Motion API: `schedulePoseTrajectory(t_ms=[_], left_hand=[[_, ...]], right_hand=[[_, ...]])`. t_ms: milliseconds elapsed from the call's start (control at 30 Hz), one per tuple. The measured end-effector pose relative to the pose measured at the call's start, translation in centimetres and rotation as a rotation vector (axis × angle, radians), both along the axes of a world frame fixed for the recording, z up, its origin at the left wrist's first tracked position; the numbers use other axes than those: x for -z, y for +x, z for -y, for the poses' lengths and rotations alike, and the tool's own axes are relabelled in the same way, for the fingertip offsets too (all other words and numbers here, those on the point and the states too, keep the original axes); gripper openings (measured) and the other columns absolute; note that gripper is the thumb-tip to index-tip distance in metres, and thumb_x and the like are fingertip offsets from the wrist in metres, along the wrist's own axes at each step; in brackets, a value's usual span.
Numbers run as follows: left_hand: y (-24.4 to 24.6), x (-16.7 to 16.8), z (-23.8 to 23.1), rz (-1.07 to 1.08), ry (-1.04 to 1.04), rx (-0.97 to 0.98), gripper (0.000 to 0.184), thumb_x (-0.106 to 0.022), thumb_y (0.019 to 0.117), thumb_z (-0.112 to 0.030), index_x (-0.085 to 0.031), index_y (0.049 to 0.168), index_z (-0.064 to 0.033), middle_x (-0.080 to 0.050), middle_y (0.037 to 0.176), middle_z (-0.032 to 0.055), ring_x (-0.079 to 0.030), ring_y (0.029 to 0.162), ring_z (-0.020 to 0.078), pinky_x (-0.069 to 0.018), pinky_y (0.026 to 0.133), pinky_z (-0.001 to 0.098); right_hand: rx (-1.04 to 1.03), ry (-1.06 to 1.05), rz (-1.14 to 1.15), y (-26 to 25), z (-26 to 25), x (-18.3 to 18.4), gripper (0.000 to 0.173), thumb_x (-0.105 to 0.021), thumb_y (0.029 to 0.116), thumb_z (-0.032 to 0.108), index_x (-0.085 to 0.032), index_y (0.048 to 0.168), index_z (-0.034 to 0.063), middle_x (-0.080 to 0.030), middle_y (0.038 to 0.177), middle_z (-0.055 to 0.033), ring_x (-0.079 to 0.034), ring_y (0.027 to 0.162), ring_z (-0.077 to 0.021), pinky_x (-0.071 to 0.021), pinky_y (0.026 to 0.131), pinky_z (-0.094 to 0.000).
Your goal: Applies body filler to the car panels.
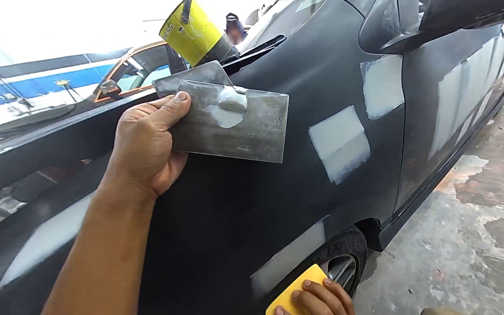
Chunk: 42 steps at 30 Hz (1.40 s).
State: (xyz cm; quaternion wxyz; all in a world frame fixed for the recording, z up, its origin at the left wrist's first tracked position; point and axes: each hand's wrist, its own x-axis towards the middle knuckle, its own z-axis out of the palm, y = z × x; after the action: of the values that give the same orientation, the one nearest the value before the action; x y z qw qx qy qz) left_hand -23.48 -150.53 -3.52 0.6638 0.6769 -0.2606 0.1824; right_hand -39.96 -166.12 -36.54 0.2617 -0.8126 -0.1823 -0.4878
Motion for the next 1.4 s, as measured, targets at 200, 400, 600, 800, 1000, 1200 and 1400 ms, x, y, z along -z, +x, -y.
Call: schedulePoseTrajectory(t_ms=[200, 400, 600, 800, 1000, 1200, 1400], left_hand=[[-0.1, 0.1, 0.0, 0.005, 0.013, -0.011, 0.023, -0.051, 0.1077, -0.026, -0.069, 0.108, -0.0126, -0.074, 0.097, -0.0010, -0.072, 0.090, 0.0097, -0.0618, 0.083, 0.0312], [-0.6, 0.2, 0.2, -0.018, 0.018, -0.042, 0.024, -0.050, 0.1078, -0.029, -0.070, 0.109, -0.0149, -0.074, 0.097, -0.0028, -0.073, 0.088, 0.0097, -0.0617, 0.081, 0.0299], [-0.3, 0.2, 0.1, -0.010, 0.015, -0.025, 0.024, -0.051, 0.1077, -0.028, -0.070, 0.109, -0.0139, -0.074, 0.097, -0.0023, -0.073, 0.088, 0.0092, -0.0618, 0.081, 0.0294], [-0.3, 0.2, 0.1, -0.018, 0.000, -0.035, 0.024, -0.050, 0.1079, -0.027, -0.070, 0.109, -0.0125, -0.074, 0.097, -0.0018, -0.073, 0.088, 0.0091, -0.0618, 0.081, 0.0293], [-0.3, 0.3, 0.2, -0.011, 0.000, -0.036, 0.024, -0.050, 0.1079, -0.027, -0.070, 0.108, -0.0129, -0.074, 0.097, -0.0019, -0.072, 0.088, 0.0085, -0.0615, 0.081, 0.0292], [-0.4, 0.3, 0.3, -0.010, 0.006, -0.041, 0.026, -0.049, 0.1085, -0.026, -0.071, 0.106, -0.0127, -0.074, 0.093, -0.0023, -0.072, 0.085, 0.0080, -0.0621, 0.078, 0.0284], [-0.3, 0.3, 0.3, -0.007, 0.015, -0.051, 0.025, -0.049, 0.1083, -0.027, -0.071, 0.108, -0.0138, -0.074, 0.096, -0.0028, -0.072, 0.088, 0.0076, -0.0619, 0.080, 0.0288]], right_hand=[[0.043, -0.012, 0.132, 3.0, 1.7, -3.1, 0.035, -0.056, 0.1020, 0.024, -0.065, 0.133, 0.0373, -0.061, 0.133, 0.0030, -0.047, 0.138, -0.0161, -0.0264, 0.124, -0.0422], [0.061, 0.000, 0.184, 5.0, 1.0, -3.2, 0.036, -0.055, 0.1017, 0.020, -0.066, 0.131, 0.0363, -0.061, 0.133, 0.0035, -0.047, 0.137, -0.0166, -0.0273, 0.123, -0.0426], [-0.029, -0.042, 0.222, 5.2, 0.5, 1.5, 0.034, -0.059, 0.1019, 0.021, -0.067, 0.132, 0.0341, -0.061, 0.139, 0.0043, -0.044, 0.142, -0.0161, -0.0226, 0.125, -0.0422], [0.006, 0.000, 0.053, 1.7, 2.1, 2.2, 0.033, -0.058, 0.1004, 0.019, -0.070, 0.128, 0.0336, -0.067, 0.129, -0.0012, -0.053, 0.134, -0.0193, -0.0289, 0.122, -0.0430], [0.037, 0.020, 0.165, 3.9, 2.7, -1.4, 0.034, -0.056, 0.1018, 0.021, -0.067, 0.132, 0.0342, -0.061, 0.135, 0.0023, -0.045, 0.140, -0.0164, -0.0251, 0.125, -0.0425], [0.054, 0.032, 0.218, 5.9, 2.0, -2.7, 0.036, -0.055, 0.1017, 0.020, -0.066, 0.132, 0.0344, -0.060, 0.134, 0.0033, -0.046, 0.138, -0.0168, -0.0272, 0.124, -0.0425], [-0.015, -0.016, 0.228, 5.6, 1.4, 1.2, 0.034, -0.060, 0.1015, 0.020, -0.068, 0.131, 0.0331, -0.061, 0.137, 0.0026, -0.045, 0.140, -0.0171, -0.0255, 0.124, -0.0419]])
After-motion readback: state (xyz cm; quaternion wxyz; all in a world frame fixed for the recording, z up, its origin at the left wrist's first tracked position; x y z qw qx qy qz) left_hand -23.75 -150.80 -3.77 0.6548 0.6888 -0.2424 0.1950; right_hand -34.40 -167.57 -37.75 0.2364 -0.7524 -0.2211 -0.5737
